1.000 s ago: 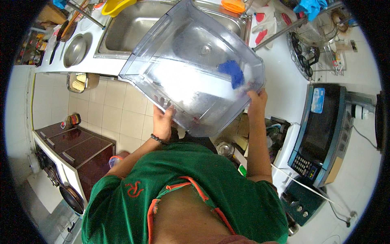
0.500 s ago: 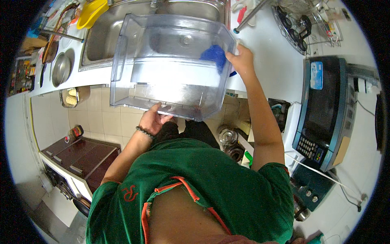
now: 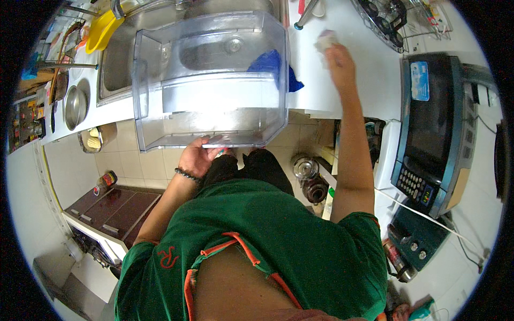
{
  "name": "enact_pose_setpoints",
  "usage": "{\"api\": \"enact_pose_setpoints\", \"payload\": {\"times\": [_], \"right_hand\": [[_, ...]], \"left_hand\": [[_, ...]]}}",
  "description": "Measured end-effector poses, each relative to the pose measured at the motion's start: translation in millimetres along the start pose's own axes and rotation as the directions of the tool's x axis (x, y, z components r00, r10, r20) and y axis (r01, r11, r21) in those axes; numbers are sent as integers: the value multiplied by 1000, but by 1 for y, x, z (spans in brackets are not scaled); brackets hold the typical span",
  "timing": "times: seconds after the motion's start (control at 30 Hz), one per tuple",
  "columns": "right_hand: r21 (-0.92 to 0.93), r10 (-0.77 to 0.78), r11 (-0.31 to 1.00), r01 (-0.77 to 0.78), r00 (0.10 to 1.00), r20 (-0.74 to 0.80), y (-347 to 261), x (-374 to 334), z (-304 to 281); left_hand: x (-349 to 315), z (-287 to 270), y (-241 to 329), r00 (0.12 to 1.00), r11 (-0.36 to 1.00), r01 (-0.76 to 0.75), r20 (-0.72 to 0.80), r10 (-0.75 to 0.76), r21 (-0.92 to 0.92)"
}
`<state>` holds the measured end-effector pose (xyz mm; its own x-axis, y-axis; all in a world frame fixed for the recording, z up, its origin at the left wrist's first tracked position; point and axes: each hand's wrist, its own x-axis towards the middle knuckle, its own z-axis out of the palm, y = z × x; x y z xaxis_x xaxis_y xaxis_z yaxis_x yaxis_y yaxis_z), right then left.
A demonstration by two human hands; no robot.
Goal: The person washes a transparent plastic drawer and a small rectangular plastic piece from a dishwasher. They scrub both items with a cloth under running water at the kitchen sink, rinse them, and wipe them dry before placing them aside.
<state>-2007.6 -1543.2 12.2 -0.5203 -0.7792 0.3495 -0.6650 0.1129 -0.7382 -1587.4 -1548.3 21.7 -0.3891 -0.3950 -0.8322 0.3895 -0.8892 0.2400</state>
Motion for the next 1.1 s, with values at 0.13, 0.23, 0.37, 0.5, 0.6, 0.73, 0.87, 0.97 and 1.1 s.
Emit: {"api": "enact_pose_setpoints", "payload": {"times": [0.13, 0.23, 0.37, 0.5, 0.6, 0.73, 0.87, 0.97, 1.1], "right_hand": [[-329, -201, 891, 314, 921, 334, 11, -38, 38], [-296, 76, 954, 50, 913, 400, 26, -45, 35], [-403, -2, 915, 22, 999, 51, 65, -48, -5], [612, 515, 679, -406, 857, -3, 35, -37, -44], [854, 428, 374, -361, 884, 186, -25, -33, -65], [888, 297, -12, -459, 847, 442, -75, -29, -51], [789, 373, -52, -612, 721, 584, -140, -29, -19], [691, 400, 356, -629, 771, 496, -160, -29, 10], [440, 306, 640, -630, 735, 605, -167, -27, 31]], "left_hand": [[5, 18, -19, 996, 999, -48, 69, 49, -25], [8, 23, -21, 995, 999, 8, 97, -12, 33], [-10, 29, -10, 948, 964, 117, 261, -181, 240], [-53, 31, 14, 920, 810, 7, 314, -235, 586], [-77, 34, 75, 826, 515, -562, 402, 395, 647], [-63, 22, 148, 477, 168, -654, 229, 848, 738], [-26, -24, 158, 515, 108, -560, 243, 822, 821], [-24, -18, 144, 660, 284, -551, 201, 724, 785], [-11, -25, 136, 748, 371, -544, 235, 620, 752]]}}
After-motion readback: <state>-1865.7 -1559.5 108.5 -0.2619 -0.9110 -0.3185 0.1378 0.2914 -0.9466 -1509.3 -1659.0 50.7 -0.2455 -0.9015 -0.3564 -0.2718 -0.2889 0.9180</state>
